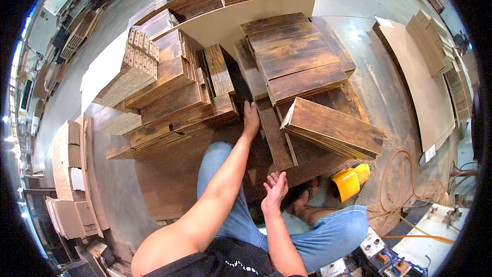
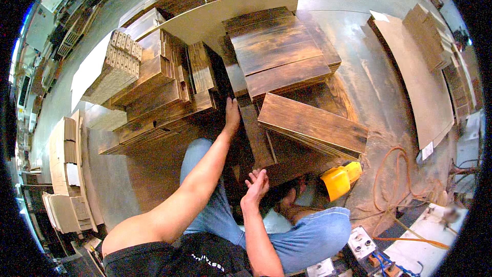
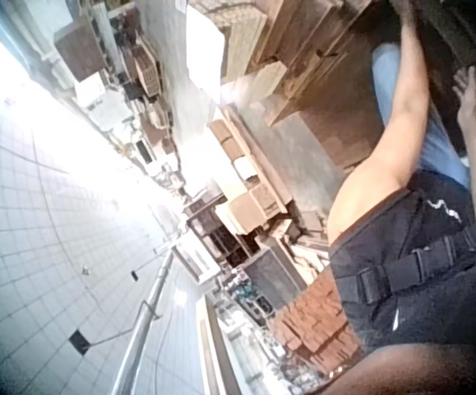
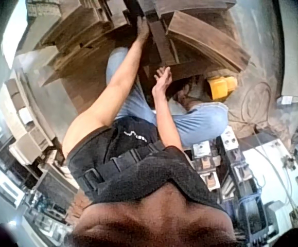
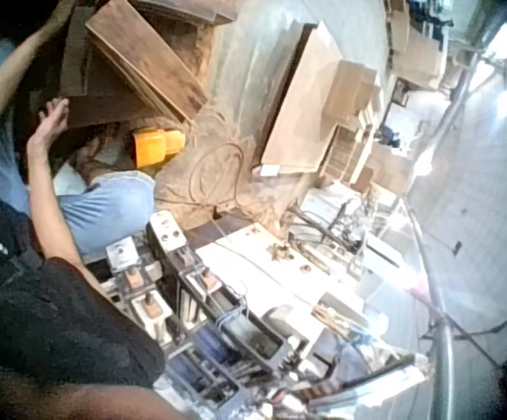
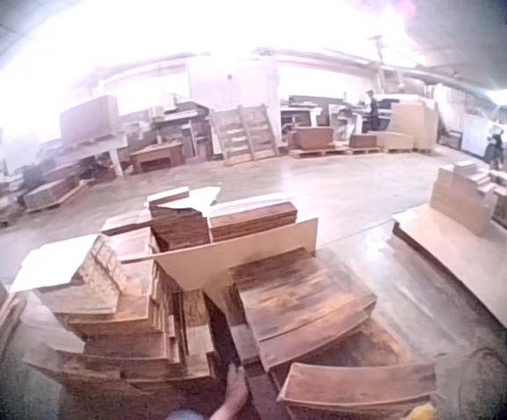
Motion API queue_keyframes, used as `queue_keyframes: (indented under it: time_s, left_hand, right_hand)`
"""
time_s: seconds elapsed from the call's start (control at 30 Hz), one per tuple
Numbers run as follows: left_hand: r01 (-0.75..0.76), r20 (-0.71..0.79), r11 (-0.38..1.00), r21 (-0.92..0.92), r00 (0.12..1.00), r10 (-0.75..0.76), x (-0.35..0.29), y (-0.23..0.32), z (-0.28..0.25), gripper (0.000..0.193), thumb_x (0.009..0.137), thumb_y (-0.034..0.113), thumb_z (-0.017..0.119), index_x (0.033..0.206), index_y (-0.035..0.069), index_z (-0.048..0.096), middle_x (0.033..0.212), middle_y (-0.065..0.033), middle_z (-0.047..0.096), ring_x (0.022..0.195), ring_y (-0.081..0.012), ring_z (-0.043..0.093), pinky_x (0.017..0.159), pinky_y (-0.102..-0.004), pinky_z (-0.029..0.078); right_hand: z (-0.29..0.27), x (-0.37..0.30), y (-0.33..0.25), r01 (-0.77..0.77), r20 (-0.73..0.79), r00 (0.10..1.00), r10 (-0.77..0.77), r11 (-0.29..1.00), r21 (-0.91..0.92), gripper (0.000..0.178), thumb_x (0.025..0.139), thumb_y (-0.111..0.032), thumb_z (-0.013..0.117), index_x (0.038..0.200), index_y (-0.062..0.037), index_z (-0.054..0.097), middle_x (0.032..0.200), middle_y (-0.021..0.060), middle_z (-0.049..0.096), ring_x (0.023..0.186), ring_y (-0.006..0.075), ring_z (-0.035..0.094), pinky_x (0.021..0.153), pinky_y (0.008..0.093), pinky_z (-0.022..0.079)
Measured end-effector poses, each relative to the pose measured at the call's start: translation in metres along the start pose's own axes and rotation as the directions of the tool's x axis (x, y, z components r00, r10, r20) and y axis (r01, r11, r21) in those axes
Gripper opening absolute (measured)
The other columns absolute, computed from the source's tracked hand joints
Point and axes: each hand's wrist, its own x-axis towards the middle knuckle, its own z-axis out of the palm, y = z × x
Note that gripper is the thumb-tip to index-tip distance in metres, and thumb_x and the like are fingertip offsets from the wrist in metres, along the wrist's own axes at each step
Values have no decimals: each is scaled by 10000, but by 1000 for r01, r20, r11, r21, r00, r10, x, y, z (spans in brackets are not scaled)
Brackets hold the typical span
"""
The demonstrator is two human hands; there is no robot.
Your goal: The person picks up several wooden planks from a pallet, organizes them, and stacks them into a neat pile on the same pallet.
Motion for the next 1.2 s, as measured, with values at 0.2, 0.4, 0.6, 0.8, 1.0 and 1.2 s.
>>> queue_keyframes:
  time_s: [0.2,0.4,0.6,0.8,1.0,1.2]
  left_hand:
    - [-2,75,989,-150,997,13,0,-14,3,555,976,351,347,1298,-101,377,1347,-207,422,1246,-291,401,1045,-332,273]
    - [23,-77,968,-251,996,-44,11,-6,3,564,978,412,323,1254,-66,439,1253,-158,491,1128,-237,461,988,-314,312]
    - [38,-58,997,-64,997,-42,51,-15,-1,512,961,397,367,952,-86,537,893,-145,579,847,-250,517,768,-378,396]
    - [88,-268,996,34,960,-76,66,-17,3,470,925,339,421,1004,-112,524,940,-208,586,880,-294,539,816,-396,393]
    - [238,-317,970,54,925,-209,80,-25,20,443,897,280,467,1076,-122,513,1056,-284,581,978,-373,547,863,-401,398]
    - [104,-180,994,-35,978,-109,127,-23,-9,462,934,327,459,1166,-67,525,1182,-237,562,1092,-362,513,935,-372,359]
  right_hand:
    - [-4,0,-1,23,-15,1000,-23,1000,-12,506,913,-493,464,1152,-47,473,1107,111,561,994,235,553,797,366,438]
    - [-7,3,1,27,8,1000,-27,999,-24,491,917,-484,462,1145,-50,475,1114,123,564,1001,230,560,768,351,448]
    - [0,3,3,23,21,1000,-23,1000,13,400,932,-417,477,1072,-43,494,1049,110,577,938,232,584,735,336,465]
    - [3,7,2,53,1,999,-53,998,-39,411,929,-431,472,1091,-54,494,1031,103,585,899,206,599,695,313,473]
    - [-5,15,-3,83,-20,996,-84,995,-55,417,927,-427,480,1092,-44,487,1032,103,583,886,209,599,703,311,476]
    - [2,9,-5,59,-24,998,-59,998,-17,421,930,-415,479,1101,-31,482,1026,119,587,887,217,603,703,315,483]
